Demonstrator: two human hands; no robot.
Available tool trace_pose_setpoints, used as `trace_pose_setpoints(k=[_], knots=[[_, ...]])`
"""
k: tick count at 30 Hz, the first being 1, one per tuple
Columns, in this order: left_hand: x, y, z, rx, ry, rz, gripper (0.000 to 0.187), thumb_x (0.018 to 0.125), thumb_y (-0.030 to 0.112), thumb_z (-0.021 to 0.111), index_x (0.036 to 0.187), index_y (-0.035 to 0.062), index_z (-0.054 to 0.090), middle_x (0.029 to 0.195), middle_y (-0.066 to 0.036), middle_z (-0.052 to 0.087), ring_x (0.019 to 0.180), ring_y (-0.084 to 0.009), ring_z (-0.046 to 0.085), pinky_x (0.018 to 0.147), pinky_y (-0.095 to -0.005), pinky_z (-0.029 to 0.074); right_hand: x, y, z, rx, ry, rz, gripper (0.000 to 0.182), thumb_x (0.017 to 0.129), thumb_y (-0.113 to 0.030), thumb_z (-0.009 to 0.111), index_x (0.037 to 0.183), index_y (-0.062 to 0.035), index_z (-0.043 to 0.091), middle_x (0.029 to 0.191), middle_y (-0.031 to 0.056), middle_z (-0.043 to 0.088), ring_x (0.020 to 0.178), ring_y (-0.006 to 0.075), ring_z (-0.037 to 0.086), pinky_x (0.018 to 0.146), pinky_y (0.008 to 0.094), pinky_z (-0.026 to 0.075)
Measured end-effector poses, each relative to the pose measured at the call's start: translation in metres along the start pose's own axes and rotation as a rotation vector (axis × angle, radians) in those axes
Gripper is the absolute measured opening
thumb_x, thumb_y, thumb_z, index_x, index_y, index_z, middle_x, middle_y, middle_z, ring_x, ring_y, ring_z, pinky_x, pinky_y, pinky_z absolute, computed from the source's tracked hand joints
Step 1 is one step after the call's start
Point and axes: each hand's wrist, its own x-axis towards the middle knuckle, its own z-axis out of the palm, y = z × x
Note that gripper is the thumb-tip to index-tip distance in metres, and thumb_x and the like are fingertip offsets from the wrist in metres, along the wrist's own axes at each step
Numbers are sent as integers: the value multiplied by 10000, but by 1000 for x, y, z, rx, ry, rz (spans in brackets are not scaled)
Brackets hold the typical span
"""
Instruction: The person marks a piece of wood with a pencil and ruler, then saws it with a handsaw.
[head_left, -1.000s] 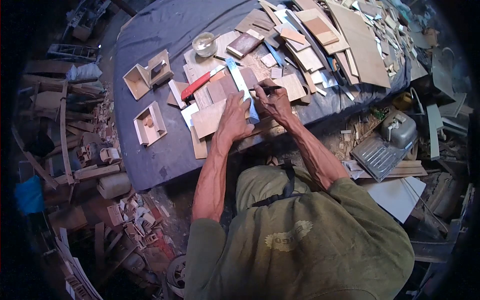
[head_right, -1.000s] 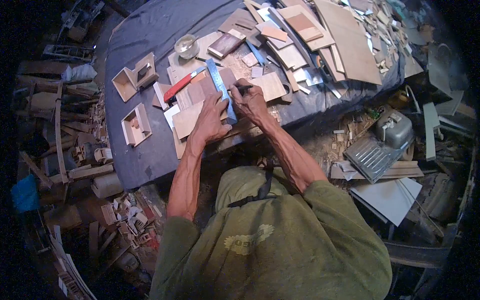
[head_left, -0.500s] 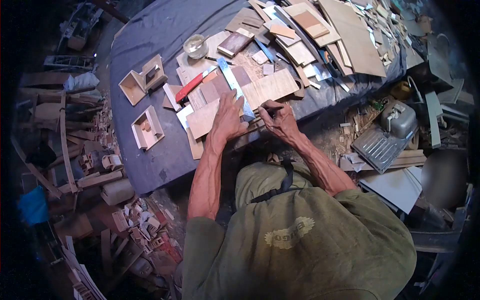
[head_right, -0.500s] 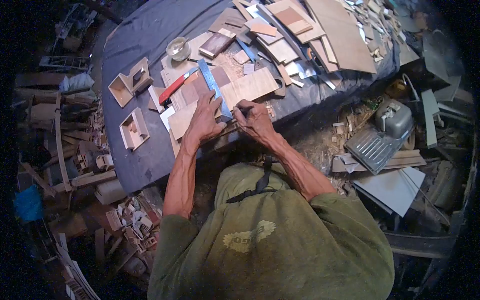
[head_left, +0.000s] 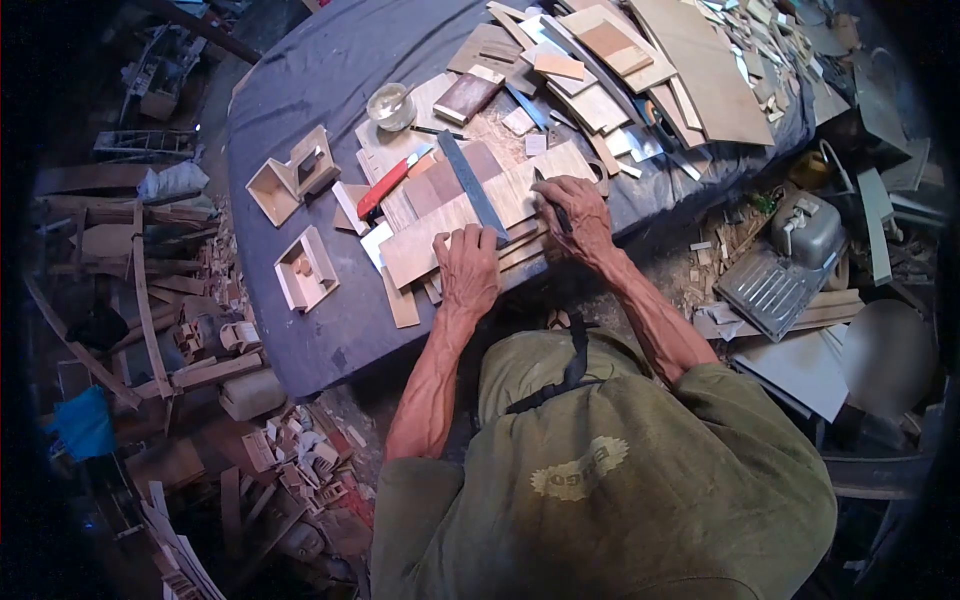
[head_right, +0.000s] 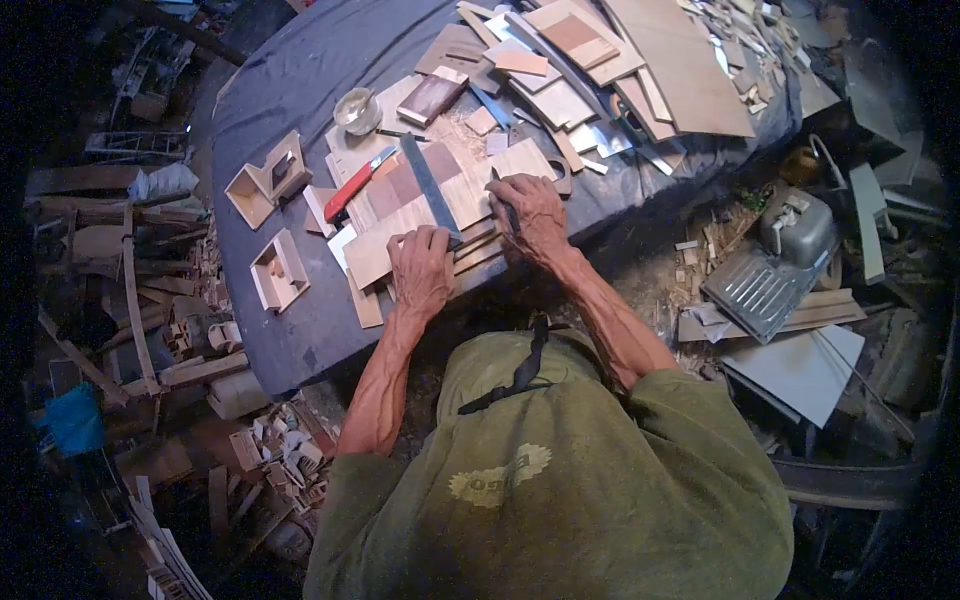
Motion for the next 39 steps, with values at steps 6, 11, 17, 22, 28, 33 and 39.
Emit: trace_pose_setpoints(k=[6,11,17,22,28,33,39], knots=[[-8,-13,-13,-254,34,-72,274,747,-45,650,1010,-21,574,969,-209,566,942,-410,556,841,-471,457,-4,7,6,7,13,-9,252,865,-134,679,1115,-105,678,1054,107,672,1014,312,621,883,408,494],[-14,-35,-31,-228,54,-95,288,753,-52,644,1031,-29,575,1003,-222,573,966,-414,561,855,-466,462,-3,8,5,2,15,-30,283,852,-122,686,1133,-99,662,1074,106,661,1020,313,615,889,407,489],[-9,-85,-44,-124,49,-138,264,743,-47,656,991,-12,571,968,-198,558,973,-400,557,856,-467,457,-3,1,9,52,57,-32,355,811,-75,687,1162,-100,643,1091,133,627,1026,343,597,887,440,480],[1,-134,-42,-64,2,-157,271,751,-30,680,1004,-4,585,1007,-191,577,1030,-398,567,902,-454,465,10,-26,18,166,-34,-100,369,812,-70,682,1175,-102,630,1131,139,602,1055,355,588,889,440,505],[12,-182,-39,14,-34,-216,267,749,-21,681,986,7,563,1018,-194,557,1014,-412,562,871,-471,461,38,-65,66,181,-135,-133,340,848,-128,665,1186,-116,631,1100,128,599,1029,329,595,854,410,514],[25,-205,-35,23,-4,-291,244,764,-62,620,977,2,517,1011,-231,540,927,-444,580,811,-507,484,60,-84,101,172,-133,-160,383,817,-88,669,1196,-121,626,1126,122,601,1058,332,596,864,400,517],[35,-200,-38,-51,-155,-299,271,801,-21,642,1023,-1,488,1072,-234,519,907,-471,601,763,-534,501,67,-87,114,153,-73,-84,354,807,-112,699,1158,-130,654,1096,115,620,1042,324,606,857,401,519]])
